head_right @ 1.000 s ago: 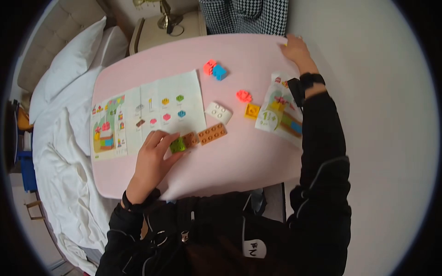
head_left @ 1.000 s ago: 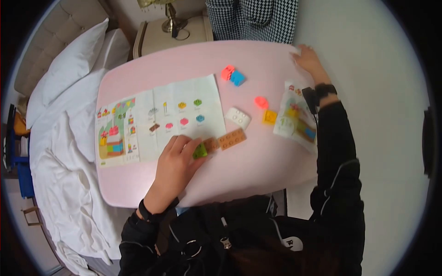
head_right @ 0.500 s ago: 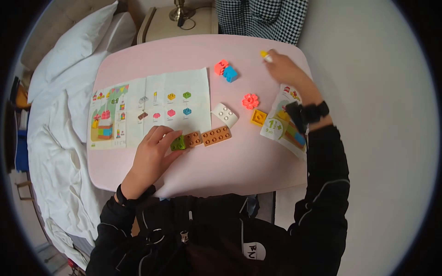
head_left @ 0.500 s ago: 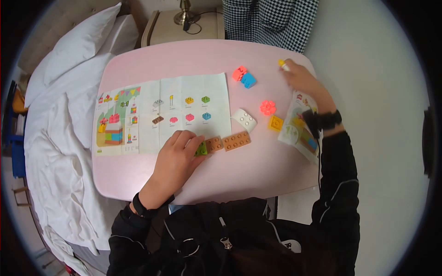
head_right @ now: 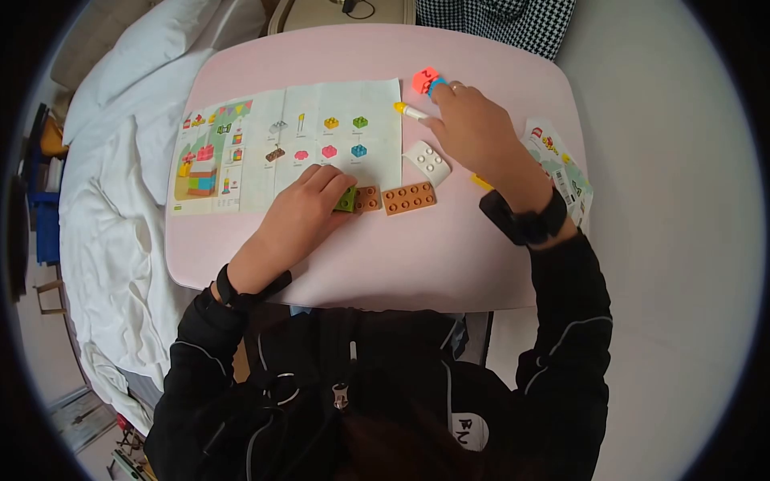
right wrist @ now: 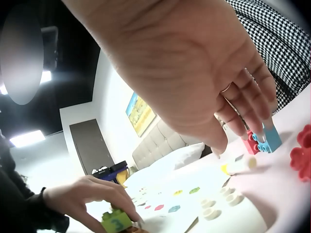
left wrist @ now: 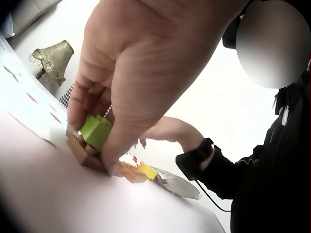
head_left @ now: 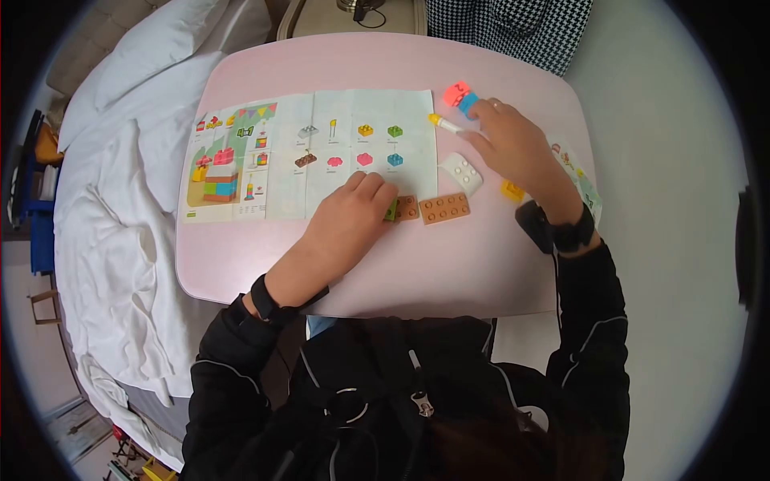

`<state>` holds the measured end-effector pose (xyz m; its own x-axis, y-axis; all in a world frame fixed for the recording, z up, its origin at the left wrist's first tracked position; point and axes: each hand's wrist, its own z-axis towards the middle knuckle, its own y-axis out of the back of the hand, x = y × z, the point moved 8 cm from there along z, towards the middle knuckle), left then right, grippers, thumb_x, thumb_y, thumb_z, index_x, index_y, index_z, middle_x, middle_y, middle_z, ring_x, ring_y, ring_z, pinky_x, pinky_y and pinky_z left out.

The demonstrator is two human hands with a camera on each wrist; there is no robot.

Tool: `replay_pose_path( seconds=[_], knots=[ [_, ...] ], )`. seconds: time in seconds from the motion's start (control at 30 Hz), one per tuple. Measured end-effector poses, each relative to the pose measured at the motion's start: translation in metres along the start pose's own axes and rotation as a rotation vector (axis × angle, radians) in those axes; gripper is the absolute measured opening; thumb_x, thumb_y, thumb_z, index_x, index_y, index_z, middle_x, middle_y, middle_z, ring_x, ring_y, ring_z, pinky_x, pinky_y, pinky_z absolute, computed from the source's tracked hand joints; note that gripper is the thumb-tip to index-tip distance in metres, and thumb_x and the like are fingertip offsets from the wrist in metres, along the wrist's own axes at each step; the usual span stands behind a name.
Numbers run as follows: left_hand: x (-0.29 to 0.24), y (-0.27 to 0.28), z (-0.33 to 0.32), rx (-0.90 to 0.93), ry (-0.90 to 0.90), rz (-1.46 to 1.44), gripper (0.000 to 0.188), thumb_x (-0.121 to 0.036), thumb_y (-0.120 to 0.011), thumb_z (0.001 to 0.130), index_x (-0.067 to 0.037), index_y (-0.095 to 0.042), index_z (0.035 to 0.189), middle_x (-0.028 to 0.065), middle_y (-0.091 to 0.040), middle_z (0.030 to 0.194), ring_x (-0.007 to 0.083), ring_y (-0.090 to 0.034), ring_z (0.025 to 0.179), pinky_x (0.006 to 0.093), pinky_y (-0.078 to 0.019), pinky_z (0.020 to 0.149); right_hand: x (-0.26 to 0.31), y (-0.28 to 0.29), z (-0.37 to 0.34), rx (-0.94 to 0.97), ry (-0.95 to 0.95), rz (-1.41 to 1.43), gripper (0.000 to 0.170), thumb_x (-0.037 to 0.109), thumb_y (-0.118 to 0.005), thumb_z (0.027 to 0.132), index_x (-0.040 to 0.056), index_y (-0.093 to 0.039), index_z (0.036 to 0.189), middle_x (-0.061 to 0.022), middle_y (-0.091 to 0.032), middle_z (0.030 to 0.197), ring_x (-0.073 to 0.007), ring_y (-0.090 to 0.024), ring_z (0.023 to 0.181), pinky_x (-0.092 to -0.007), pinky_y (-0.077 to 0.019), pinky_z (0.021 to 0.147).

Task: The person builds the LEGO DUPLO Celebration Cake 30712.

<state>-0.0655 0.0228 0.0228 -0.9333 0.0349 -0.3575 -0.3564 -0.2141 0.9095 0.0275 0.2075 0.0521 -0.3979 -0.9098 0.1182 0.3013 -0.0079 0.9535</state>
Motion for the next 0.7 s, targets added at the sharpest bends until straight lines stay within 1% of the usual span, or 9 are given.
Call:
replay_pose_path(
  seconds=[0.07,0.1,0.17,0.3,0.43,0.5,0.53,0.6,0.7],
  knots=[
    [-0.004,0.002,0.002,0.039,-0.112,0.012,0.043,-0.011,-0.078,0.074,-0.004,-0.060,0.112,0.0104,-0.060,0.105,0.0303,-0.060,0.099,0.0388,-0.0524,0.084,0.005,0.000,-0.018,0.142,-0.069,0.178,0.034,0.023,-0.070,0.085,0.0029,-0.057,0.109,-0.0125,-0.063,0.098,-0.0301,-0.063,0.097,-0.0420,-0.0529,0.080],
    [-0.001,0.004,0.004,0.042,-0.116,0.010,0.043,-0.011,-0.078,0.074,-0.004,-0.060,0.112,0.0104,-0.060,0.105,0.0303,-0.060,0.099,0.0388,-0.0524,0.084,0.010,-0.001,-0.026,0.141,-0.074,0.178,0.034,0.023,-0.070,0.085,0.0029,-0.057,0.109,-0.0125,-0.063,0.098,-0.0301,-0.063,0.097,-0.0420,-0.0529,0.080],
    [-0.004,0.003,0.006,0.075,-0.214,-0.016,0.040,-0.014,-0.077,0.075,-0.004,-0.061,0.111,0.0102,-0.060,0.105,0.0302,-0.060,0.099,0.0384,-0.0522,0.085,0.021,-0.016,-0.042,0.222,-0.092,0.119,0.036,0.023,-0.071,0.084,0.0020,-0.056,0.109,-0.0122,-0.061,0.104,-0.0301,-0.062,0.100,-0.0413,-0.0528,0.081],
    [-0.001,0.001,0.014,0.091,-0.236,-0.050,0.039,-0.016,-0.077,0.076,-0.004,-0.062,0.110,0.0097,-0.061,0.105,0.0302,-0.060,0.098,0.0384,-0.0521,0.085,0.029,-0.019,-0.051,0.117,-0.140,0.110,0.036,0.020,-0.071,0.083,0.0020,-0.056,0.111,-0.0122,-0.058,0.109,-0.0306,-0.060,0.104,-0.0422,-0.0526,0.083],
    [-0.002,0.003,0.015,0.053,-0.260,-0.051,0.041,-0.016,-0.077,0.076,-0.004,-0.062,0.112,0.0096,-0.061,0.106,0.0302,-0.060,0.099,0.0386,-0.0517,0.085,0.028,-0.008,-0.063,0.098,-0.164,0.147,0.033,0.014,-0.069,0.083,0.0029,-0.056,0.111,-0.0124,-0.058,0.109,-0.0320,-0.060,0.103,-0.0421,-0.0525,0.083],
    [-0.003,0.003,0.014,0.046,-0.262,-0.045,0.041,-0.016,-0.077,0.076,-0.004,-0.062,0.112,0.0097,-0.061,0.106,0.0303,-0.060,0.099,0.0386,-0.0516,0.086,0.025,0.009,-0.068,-0.049,-0.137,0.182,0.031,0.010,-0.067,0.083,0.0038,-0.056,0.111,-0.0128,-0.059,0.109,-0.0330,-0.059,0.102,-0.0425,-0.0506,0.084],
    [-0.004,0.003,0.013,0.045,-0.269,-0.041,0.041,-0.016,-0.077,0.076,-0.004,-0.062,0.112,0.0096,-0.062,0.106,0.0303,-0.060,0.099,0.0388,-0.0516,0.086,0.025,0.013,-0.070,-0.046,-0.137,0.184,0.031,0.010,-0.067,0.083,0.0038,-0.056,0.111,-0.0128,-0.059,0.109,-0.0330,-0.059,0.102,-0.0425,-0.0506,0.084],
    [-0.004,0.002,0.013,0.040,-0.278,-0.035,0.042,-0.016,-0.077,0.075,-0.004,-0.062,0.112,0.0095,-0.062,0.106,0.0303,-0.060,0.099,0.0389,-0.0515,0.086,0.037,0.016,-0.076,0.046,-0.014,0.272,0.031,0.009,-0.067,0.082,0.0044,-0.058,0.111,-0.0128,-0.061,0.107,-0.0326,-0.059,0.100,-0.0427,-0.0478,0.085],
    [-0.006,0.000,0.015,0.022,-0.279,-0.023,0.042,-0.015,-0.077,0.075,-0.005,-0.063,0.112,0.0088,-0.062,0.106,0.0295,-0.060,0.098,0.0382,-0.0509,0.087,0.061,0.012,-0.079,0.100,0.075,0.337,0.030,0.009,-0.067,0.081,0.0045,-0.059,0.110,-0.0126,-0.063,0.104,-0.0319,-0.059,0.099,-0.0426,-0.0459,0.086]
  ],
)
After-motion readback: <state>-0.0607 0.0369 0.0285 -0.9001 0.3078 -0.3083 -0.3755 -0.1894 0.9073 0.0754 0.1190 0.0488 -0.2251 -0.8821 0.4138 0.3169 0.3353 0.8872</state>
